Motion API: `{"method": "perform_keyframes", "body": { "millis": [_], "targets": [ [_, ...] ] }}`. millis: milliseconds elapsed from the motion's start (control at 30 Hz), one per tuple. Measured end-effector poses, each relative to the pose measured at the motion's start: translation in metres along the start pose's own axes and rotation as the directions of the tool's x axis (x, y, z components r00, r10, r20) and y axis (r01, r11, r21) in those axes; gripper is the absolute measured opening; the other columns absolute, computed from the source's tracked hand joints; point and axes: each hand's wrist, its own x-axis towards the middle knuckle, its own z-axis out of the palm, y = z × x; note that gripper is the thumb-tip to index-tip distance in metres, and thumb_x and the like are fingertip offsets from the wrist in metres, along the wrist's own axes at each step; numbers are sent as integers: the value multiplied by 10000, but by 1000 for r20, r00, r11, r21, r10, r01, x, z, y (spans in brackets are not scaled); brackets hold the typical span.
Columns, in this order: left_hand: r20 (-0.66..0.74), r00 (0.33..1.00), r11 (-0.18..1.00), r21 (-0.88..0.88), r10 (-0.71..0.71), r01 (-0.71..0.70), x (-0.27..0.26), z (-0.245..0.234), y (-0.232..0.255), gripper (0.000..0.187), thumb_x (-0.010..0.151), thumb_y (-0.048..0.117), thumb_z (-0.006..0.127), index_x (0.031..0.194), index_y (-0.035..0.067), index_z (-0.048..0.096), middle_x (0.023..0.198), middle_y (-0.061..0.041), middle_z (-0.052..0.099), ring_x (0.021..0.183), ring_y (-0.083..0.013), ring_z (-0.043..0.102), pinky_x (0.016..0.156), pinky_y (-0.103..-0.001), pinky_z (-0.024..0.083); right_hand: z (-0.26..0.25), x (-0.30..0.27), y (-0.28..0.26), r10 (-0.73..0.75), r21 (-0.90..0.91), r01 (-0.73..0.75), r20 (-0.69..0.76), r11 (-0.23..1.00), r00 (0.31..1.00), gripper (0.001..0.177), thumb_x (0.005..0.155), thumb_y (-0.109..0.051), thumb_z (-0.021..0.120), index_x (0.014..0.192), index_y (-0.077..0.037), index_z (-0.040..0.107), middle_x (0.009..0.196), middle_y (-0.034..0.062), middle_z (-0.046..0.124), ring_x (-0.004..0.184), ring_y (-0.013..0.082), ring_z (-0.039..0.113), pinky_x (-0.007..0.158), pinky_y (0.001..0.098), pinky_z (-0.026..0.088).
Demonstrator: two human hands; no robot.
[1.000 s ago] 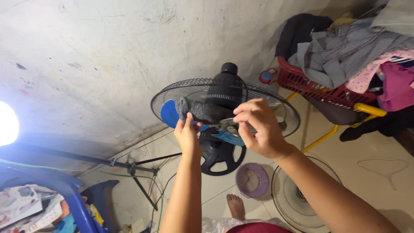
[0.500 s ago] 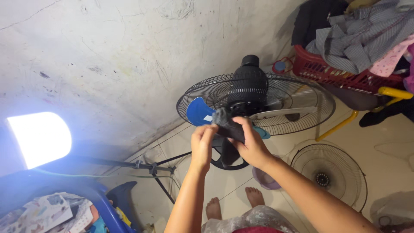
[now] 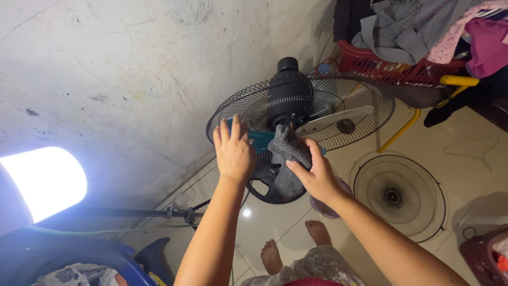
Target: The person removes the front grille of a standing electric fan, then uses a wet cloth to wipe the fan blades and the inner surface of the rear grille. The front grille is placed on the floor, and the cloth is wrung out in a small bucket of water before cleaning.
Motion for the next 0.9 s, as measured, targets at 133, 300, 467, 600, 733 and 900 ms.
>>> {"method": "perform_keyframes", "body": {
  "millis": [133, 300, 467, 600, 733, 900],
  "targets": [
    [220, 971, 995, 57, -91, 80, -17, 14, -18, 478, 847, 166, 672, 1310, 50, 636, 1511, -131, 442, 1402, -385, 377, 1230, -530, 218, 2, -1, -1, 7, 5, -7, -35, 1000, 999, 507, 919, -159, 716, 1342, 2, 487, 1154, 122, 689, 1050, 167, 656, 931, 313, 517],
    [359, 926, 987, -61, -116, 147, -51, 40, -23, 730, 741, 149, 700, 1441, 66, 509, 1589, -81, 336, 1401, -356, 364, 1136, -511, 278, 5, 3, 1, -114, -16, 113, -59, 993, 992, 489, 920, -133, 727, 1333, 12, 508, 1139, 109, 692, 1035, 162, 655, 925, 309, 519],
    [545, 820, 951, -124, -174, 284, -66, 56, -15, 781, 732, 121, 743, 1458, 93, 457, 1672, -46, 191, 1411, -332, 337, 1107, -525, 314, 13, -3, 12, -27, -73, 25, -23, 997, 999, 529, 891, -143, 734, 1343, -3, 498, 1081, 90, 701, 964, 149, 674, 863, 299, 535],
    [392, 866, 889, -205, -309, 410, -75, 46, -27, 492, 900, 187, 711, 1361, 108, 557, 1498, -83, 443, 1321, -301, 477, 1082, -416, 409, 23, -11, 31, 231, 92, -242, 116, 966, 966, 565, 873, -116, 713, 1378, -42, 472, 1101, 78, 655, 976, 143, 637, 837, 290, 527],
    [-214, 838, 801, -481, -502, 356, -57, 36, -44, 517, 906, 122, 702, 1358, -22, 494, 1345, -244, 556, 1261, -422, 529, 1065, -462, 429, 35, -12, 45, 514, 263, -575, 267, 775, 815, 490, 882, -76, 644, 1366, -62, 567, 1191, 77, 670, 1087, 167, 620, 928, 297, 493],
    [-111, 923, 791, -558, -369, 249, -36, 26, -50, 479, 948, 175, 674, 1348, -17, 492, 1287, -287, 596, 1165, -468, 578, 945, -503, 478, 62, -5, 54, 673, 651, -607, 194, 456, 714, 580, 849, -119, 686, 1357, -157, 408, 1275, 69, 592, 1167, 226, 615, 955, 463, 525]
  ]
}}
